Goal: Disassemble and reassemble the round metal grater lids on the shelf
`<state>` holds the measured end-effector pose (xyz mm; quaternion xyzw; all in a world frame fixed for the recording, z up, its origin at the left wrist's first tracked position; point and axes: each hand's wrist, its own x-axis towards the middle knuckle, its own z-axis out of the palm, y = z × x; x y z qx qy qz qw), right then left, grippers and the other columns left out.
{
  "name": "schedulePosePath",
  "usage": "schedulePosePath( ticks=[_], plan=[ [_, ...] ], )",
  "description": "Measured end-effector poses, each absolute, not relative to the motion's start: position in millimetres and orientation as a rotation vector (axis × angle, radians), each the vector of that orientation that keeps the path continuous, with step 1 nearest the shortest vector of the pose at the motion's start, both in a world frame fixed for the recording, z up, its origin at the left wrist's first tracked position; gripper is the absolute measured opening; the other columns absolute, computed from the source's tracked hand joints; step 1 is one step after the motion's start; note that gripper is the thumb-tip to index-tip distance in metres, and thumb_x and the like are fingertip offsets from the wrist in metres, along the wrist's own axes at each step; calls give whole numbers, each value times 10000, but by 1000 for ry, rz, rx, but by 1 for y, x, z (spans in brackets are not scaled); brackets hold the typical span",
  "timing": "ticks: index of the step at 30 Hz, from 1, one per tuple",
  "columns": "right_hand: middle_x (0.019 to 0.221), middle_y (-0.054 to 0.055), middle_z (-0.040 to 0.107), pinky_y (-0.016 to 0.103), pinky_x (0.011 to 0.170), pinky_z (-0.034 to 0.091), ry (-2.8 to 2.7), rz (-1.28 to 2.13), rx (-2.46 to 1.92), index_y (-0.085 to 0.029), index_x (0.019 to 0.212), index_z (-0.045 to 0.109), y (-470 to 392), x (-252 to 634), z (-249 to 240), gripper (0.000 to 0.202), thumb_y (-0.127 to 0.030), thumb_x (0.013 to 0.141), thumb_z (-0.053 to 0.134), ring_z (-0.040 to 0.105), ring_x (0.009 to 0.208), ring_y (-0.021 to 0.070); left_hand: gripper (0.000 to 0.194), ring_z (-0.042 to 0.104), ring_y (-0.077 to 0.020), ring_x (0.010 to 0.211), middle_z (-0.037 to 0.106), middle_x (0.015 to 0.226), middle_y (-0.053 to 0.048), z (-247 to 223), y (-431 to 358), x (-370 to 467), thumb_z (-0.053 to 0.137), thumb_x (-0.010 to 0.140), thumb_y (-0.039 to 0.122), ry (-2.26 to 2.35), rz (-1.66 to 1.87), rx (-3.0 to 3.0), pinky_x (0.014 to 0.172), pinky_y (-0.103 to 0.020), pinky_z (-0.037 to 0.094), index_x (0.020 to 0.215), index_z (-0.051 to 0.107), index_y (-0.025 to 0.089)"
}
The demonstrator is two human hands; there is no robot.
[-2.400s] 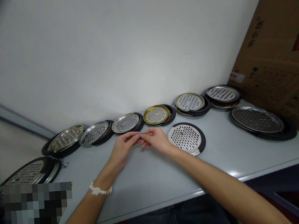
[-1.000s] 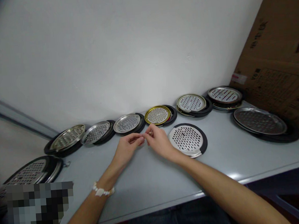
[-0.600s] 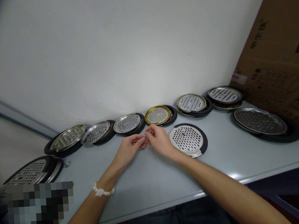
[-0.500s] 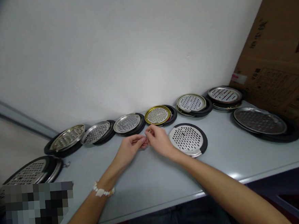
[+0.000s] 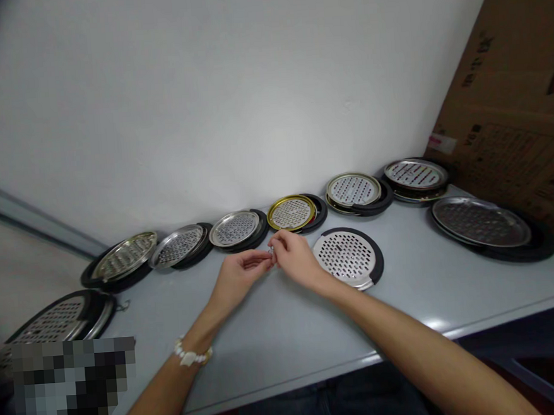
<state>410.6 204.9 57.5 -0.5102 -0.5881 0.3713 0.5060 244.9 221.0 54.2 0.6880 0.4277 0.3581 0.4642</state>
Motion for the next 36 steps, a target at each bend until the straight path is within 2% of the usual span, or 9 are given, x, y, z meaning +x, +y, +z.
schedulePosePath(
  ticks=[8, 13, 20, 24, 30, 36],
  plan=[
    [551, -42, 597, 227, 524, 434, -1352, 1007, -1190, -192, 795, 597, 206, 410, 55, 150, -198, 899, 489, 570, 492, 120, 167, 753, -177, 750, 804, 868, -45, 54, 219, 243, 653, 820, 155, 1085, 918, 2079, 753, -257, 590, 915, 789, 163],
    [540, -48, 588, 220, 495, 411, -1326, 1021, -1159, -185, 800, 596, 208, 410, 52, 154, -225, 903, 489, 552, 468, 111, 179, 751, -183, 762, 805, 891, -46, 54, 219, 242, 645, 840, 150, 1069, 887, 2211, 758, -264, 573, 945, 789, 175],
    [560, -47, 586, 235, 534, 432, -1348, 1051, -1146, -188, 820, 581, 208, 409, 50, 140, -230, 909, 482, 559, 501, 119, 180, 747, -194, 767, 803, 888, -46, 56, 218, 242, 637, 843, 162, 1114, 829, 2260, 772, -273, 562, 942, 784, 194],
    [600, -51, 590, 252, 577, 453, -1366, 1056, -1137, -198, 919, 557, 207, 408, 50, 126, -186, 912, 432, 578, 549, 133, 192, 738, -186, 744, 802, 866, -41, 57, 218, 242, 634, 826, 135, 1174, 838, 2257, 745, -257, 545, 926, 786, 194],
    [683, -25, 606, 275, 655, 426, -1578, 826, -1195, -223, 880, 484, 200, 406, 53, 81, -194, 939, 437, 598, 661, 159, 186, 719, -178, 689, 795, 815, -44, 58, 218, 242, 649, 801, 105, 1268, 840, 2315, 673, -240, 498, 884, 792, 191],
    [790, 15, 649, 273, 686, 398, -1752, 650, -1262, -221, 894, 494, 197, 406, 51, 92, -157, 943, 450, 616, 753, 175, 183, 723, -178, 696, 796, 816, -48, 57, 218, 241, 648, 814, 119, 1272, 850, 2296, 674, -239, 494, 907, 791, 188]
  ],
)
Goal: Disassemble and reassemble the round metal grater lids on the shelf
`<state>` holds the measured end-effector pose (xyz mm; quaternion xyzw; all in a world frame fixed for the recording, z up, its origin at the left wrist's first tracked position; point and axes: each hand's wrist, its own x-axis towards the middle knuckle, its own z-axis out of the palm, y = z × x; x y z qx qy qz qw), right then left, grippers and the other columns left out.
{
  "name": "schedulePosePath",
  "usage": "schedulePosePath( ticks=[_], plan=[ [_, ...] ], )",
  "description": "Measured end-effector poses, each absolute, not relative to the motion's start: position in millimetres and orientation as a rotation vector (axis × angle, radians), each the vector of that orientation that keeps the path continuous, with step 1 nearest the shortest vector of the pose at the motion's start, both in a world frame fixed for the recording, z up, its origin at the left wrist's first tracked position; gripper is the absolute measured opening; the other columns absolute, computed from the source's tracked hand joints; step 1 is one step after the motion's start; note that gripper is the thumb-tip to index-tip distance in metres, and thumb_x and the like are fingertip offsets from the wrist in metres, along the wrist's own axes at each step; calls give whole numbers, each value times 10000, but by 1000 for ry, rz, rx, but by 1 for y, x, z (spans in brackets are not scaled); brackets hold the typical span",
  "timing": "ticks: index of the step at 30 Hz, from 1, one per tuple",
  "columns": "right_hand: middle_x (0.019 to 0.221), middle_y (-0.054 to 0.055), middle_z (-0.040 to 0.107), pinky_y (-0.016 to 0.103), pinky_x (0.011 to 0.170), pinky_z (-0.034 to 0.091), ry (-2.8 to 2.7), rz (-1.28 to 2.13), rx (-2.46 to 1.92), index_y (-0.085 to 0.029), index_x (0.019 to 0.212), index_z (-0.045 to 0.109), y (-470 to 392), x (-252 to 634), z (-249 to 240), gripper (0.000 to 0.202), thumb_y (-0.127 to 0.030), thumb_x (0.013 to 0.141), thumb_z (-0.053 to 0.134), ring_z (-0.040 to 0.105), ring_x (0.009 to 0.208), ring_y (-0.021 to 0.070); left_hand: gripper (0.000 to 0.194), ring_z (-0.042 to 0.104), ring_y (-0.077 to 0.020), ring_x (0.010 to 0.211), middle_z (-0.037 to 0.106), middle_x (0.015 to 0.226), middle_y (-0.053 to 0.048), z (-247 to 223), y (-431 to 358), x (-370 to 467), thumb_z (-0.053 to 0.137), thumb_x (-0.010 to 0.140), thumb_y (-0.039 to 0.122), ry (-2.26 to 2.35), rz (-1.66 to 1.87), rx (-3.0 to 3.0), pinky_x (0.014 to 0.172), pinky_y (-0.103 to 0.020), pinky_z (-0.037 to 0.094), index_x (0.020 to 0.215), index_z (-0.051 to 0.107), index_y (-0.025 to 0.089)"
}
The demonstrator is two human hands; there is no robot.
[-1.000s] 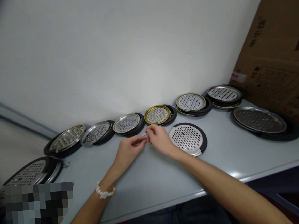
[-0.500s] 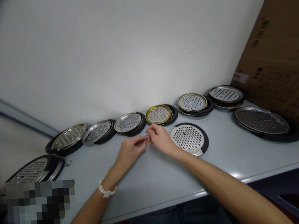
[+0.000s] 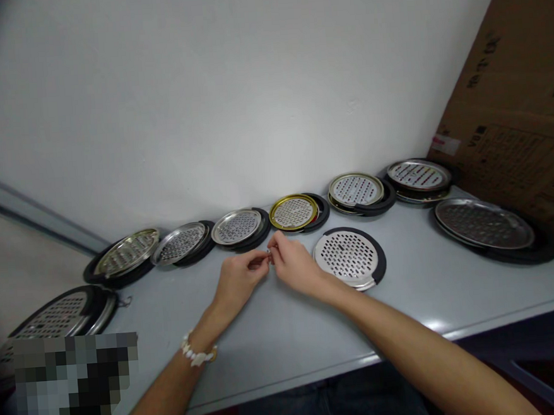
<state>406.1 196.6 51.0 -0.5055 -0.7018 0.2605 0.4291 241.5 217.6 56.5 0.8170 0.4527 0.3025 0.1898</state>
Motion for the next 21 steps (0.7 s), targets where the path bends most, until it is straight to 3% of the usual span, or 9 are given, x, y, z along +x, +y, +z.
schedulePosePath(
  ticks=[13, 21],
  plan=[
    [824, 42, 675, 271, 675, 376, -1870, 545, -1306, -215, 952, 544, 195, 407, 47, 101, -151, 951, 466, 624, 774, 197, 161, 711, -186, 703, 792, 821, -72, 59, 219, 239, 639, 849, 151, 1278, 707, 2398, 680, -251, 468, 889, 791, 184],
    [752, 8, 660, 263, 654, 389, -1751, 640, -1314, -219, 880, 533, 195, 406, 51, 111, -144, 936, 474, 626, 716, 176, 168, 711, -190, 707, 797, 843, -71, 57, 221, 239, 636, 845, 152, 1238, 735, 2377, 692, -254, 474, 888, 796, 181]
  ],
)
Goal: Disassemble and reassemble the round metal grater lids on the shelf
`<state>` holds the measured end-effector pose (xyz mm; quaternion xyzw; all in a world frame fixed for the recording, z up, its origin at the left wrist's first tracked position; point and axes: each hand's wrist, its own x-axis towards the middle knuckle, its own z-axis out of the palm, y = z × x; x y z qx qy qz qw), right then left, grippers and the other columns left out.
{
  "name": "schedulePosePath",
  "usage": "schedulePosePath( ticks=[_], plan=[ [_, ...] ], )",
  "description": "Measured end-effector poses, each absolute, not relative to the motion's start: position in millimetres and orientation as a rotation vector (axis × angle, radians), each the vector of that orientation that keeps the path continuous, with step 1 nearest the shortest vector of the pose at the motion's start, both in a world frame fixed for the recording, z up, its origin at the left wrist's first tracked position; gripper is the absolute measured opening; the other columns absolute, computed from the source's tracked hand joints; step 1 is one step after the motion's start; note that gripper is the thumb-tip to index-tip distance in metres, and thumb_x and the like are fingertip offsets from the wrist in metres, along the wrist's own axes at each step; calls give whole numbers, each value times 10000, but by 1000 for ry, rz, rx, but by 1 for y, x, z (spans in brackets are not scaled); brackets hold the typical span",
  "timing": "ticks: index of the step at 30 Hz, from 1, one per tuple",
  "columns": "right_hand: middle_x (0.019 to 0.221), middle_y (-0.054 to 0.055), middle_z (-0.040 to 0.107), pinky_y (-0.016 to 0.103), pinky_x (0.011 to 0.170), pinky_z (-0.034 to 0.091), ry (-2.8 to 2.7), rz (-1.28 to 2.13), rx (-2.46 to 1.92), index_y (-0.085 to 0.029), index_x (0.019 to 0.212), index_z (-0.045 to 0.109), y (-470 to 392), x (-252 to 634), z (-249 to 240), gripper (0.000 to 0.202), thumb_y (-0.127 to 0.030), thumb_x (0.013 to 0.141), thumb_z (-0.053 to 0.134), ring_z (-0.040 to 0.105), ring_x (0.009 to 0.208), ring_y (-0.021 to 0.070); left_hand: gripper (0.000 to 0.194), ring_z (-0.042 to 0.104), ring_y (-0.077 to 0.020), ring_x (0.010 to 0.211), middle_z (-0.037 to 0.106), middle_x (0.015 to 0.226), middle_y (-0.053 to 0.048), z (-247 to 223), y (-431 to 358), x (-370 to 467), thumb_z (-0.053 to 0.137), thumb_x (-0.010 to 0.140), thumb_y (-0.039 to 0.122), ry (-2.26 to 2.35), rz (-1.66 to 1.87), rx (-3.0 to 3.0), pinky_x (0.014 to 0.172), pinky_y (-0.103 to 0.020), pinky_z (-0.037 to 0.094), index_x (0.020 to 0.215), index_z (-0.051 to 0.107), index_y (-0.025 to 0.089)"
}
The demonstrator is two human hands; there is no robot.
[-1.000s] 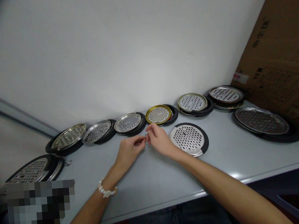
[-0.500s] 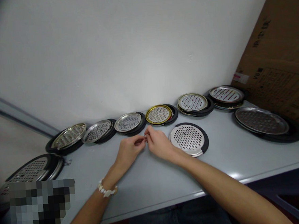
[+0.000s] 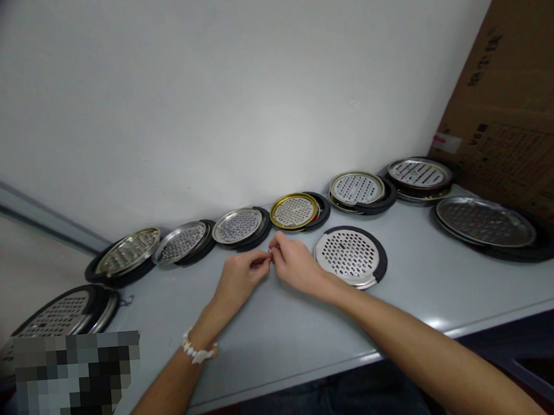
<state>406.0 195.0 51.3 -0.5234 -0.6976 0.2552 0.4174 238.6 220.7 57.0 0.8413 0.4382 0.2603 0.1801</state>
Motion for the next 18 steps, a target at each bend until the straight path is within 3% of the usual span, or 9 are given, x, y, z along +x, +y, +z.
schedulePosePath(
  ticks=[7, 18],
  plan=[
    [700, -4, 673, 260, 634, 425, -1606, 803, -1285, -224, 836, 530, 198, 407, 53, 121, -147, 920, 489, 643, 668, 166, 169, 718, -191, 723, 799, 849, -60, 59, 221, 239, 634, 858, 173, 1193, 734, 2344, 690, -249, 479, 911, 793, 190],
    [769, 19, 660, 277, 664, 372, -1751, 612, -1347, -214, 901, 554, 196, 407, 50, 100, -164, 932, 473, 621, 735, 187, 168, 709, -201, 727, 791, 844, -79, 57, 220, 240, 631, 848, 139, 1191, 655, 2445, 707, -261, 473, 889, 789, 174]
  ],
)
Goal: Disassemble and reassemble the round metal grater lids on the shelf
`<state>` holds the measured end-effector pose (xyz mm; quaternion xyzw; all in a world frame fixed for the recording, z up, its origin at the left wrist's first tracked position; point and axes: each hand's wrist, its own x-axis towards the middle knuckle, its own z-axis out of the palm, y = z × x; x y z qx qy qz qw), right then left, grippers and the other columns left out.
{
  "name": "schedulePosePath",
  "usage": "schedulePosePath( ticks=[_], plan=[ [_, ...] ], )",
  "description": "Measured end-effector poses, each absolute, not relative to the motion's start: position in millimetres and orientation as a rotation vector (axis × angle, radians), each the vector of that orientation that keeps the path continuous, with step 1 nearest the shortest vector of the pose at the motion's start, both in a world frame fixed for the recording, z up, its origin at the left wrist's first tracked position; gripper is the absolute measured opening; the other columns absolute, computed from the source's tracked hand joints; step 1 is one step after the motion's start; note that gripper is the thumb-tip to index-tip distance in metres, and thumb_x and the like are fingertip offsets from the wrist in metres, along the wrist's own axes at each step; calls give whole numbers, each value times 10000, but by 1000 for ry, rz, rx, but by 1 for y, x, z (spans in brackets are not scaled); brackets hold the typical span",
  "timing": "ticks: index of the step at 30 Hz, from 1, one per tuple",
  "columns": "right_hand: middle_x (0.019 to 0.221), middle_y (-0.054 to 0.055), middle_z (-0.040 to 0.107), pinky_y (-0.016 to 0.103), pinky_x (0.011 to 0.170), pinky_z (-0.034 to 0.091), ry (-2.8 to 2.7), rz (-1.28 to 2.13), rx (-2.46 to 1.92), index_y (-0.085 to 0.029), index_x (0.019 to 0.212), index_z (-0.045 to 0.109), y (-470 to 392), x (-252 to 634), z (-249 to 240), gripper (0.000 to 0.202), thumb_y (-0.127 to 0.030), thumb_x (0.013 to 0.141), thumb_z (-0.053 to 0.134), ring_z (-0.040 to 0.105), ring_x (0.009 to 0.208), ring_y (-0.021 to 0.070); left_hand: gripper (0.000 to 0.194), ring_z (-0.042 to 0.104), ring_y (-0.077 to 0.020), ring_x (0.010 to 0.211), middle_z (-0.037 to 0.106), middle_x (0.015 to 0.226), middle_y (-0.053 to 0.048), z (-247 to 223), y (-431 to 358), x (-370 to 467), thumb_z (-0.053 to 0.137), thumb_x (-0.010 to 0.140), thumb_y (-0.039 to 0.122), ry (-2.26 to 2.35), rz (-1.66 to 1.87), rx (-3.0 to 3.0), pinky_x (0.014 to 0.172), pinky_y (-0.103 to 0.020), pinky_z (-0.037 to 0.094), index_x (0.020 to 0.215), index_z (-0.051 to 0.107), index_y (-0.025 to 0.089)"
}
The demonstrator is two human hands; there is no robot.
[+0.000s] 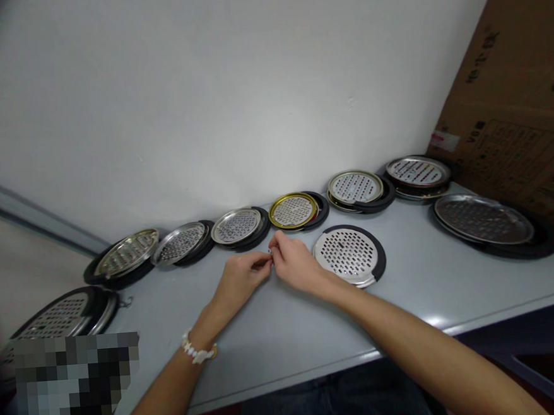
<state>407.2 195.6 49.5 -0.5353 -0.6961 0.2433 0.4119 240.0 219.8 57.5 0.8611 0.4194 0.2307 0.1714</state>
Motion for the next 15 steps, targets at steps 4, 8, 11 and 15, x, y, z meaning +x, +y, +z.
schedulePosePath(
  ticks=[4, 8, 11, 15],
  plan=[
    [768, 18, 654, 278, 667, 375, -1745, 623, -1342, -214, 894, 542, 195, 408, 51, 98, -163, 934, 469, 622, 738, 189, 182, 711, -201, 734, 793, 860, -75, 59, 220, 240, 624, 845, 137, 1165, 658, 2394, 722, -265, 488, 912, 790, 171],
    [751, 13, 648, 273, 659, 375, -1728, 640, -1346, -215, 887, 537, 195, 408, 53, 95, -162, 932, 473, 617, 724, 185, 184, 716, -202, 748, 795, 864, -73, 60, 220, 240, 627, 842, 132, 1171, 669, 2378, 729, -264, 492, 921, 789, 167],
    [757, 13, 654, 270, 661, 376, -1718, 641, -1347, -214, 877, 538, 196, 408, 53, 93, -159, 927, 484, 619, 730, 183, 176, 716, -194, 739, 793, 848, -66, 59, 220, 241, 635, 837, 126, 1176, 684, 2382, 723, -255, 491, 914, 788, 164],
    [731, 7, 645, 265, 649, 376, -1709, 666, -1343, -211, 867, 538, 196, 408, 54, 103, -142, 921, 485, 613, 705, 177, 173, 714, -184, 730, 792, 837, -60, 58, 220, 240, 640, 831, 109, 1164, 699, 2384, 714, -246, 487, 907, 789, 154]
  ],
)
